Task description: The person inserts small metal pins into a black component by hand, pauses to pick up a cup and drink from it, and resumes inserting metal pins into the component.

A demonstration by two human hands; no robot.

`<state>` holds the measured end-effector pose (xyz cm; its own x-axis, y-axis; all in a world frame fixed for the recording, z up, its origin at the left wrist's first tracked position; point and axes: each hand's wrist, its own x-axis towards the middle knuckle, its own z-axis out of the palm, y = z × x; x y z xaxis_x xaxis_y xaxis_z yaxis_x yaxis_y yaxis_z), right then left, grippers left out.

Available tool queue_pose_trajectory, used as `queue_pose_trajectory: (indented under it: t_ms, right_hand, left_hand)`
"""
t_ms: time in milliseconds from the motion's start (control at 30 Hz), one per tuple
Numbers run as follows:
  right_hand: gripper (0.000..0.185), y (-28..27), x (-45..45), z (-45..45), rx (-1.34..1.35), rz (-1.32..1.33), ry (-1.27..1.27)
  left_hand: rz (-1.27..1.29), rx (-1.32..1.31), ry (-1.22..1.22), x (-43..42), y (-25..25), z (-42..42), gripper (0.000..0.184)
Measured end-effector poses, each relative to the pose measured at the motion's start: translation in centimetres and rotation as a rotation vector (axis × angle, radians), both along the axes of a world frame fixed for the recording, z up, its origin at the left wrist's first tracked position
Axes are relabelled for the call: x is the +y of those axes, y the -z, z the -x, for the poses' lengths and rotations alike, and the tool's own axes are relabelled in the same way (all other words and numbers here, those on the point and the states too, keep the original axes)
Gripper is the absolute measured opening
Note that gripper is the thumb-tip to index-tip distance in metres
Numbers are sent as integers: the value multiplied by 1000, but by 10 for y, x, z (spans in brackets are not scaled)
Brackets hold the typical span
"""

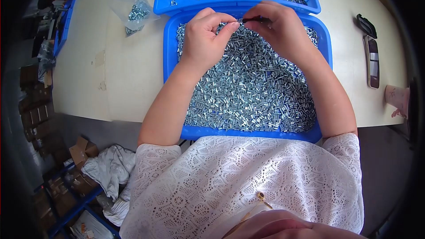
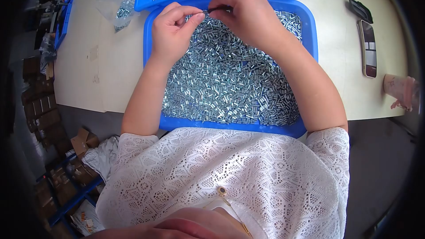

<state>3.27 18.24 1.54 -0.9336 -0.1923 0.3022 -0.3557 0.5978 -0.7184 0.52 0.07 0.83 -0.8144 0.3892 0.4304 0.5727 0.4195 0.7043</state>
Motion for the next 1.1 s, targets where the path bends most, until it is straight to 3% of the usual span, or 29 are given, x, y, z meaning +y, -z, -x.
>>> queue_pose_trajectory:
  t_ms: [167, 233, 367, 467, 533, 667, 767, 833, 967, 1100]
  right_hand:
    - [13, -3, -4, -2, 25, 174, 45]
    - [11, -6, -2, -3, -98, -83, 53]
    - [11, -1, 4, 2, 3, -27, -14]
    - [9, -3, 8, 4, 227, -178, -14]
    - [8, -6, 7, 2, 246, -249, 73]
    - [9, -4, 3, -2, 262, -294, 161]
    - [9, -1, 0, 0, 120, -87, 106]
    - [13, 2, -3, 2, -91, 513, 24]
    - [15, 2, 1, 3, -230, 725, -125]
    - [14, 3, 2, 5, -148, 740, -103]
  left_hand:
    - [2, -4, 6, 0, -1, 0, 9]
    - [17, -3, -5, 0, -1, 0, 9]
    - [47, -39, 29, -1, 5, 2, 10]
    - [77, -215, 65, -1, 9, 2, 14]
    - [-116, -586, 84, -1, 9, 2, 19]
    - [-270, -641, 96, 0, 15, 6, 17]
    - [-300, -646, 82, -2, 15, 7, 14]
    - [-212, -623, 42, -2, 11, 7, 14]
    - [-257, -553, 28, 0, 8, 5, 15]
    - [-272, -509, 49, -1, 12, 6, 13]
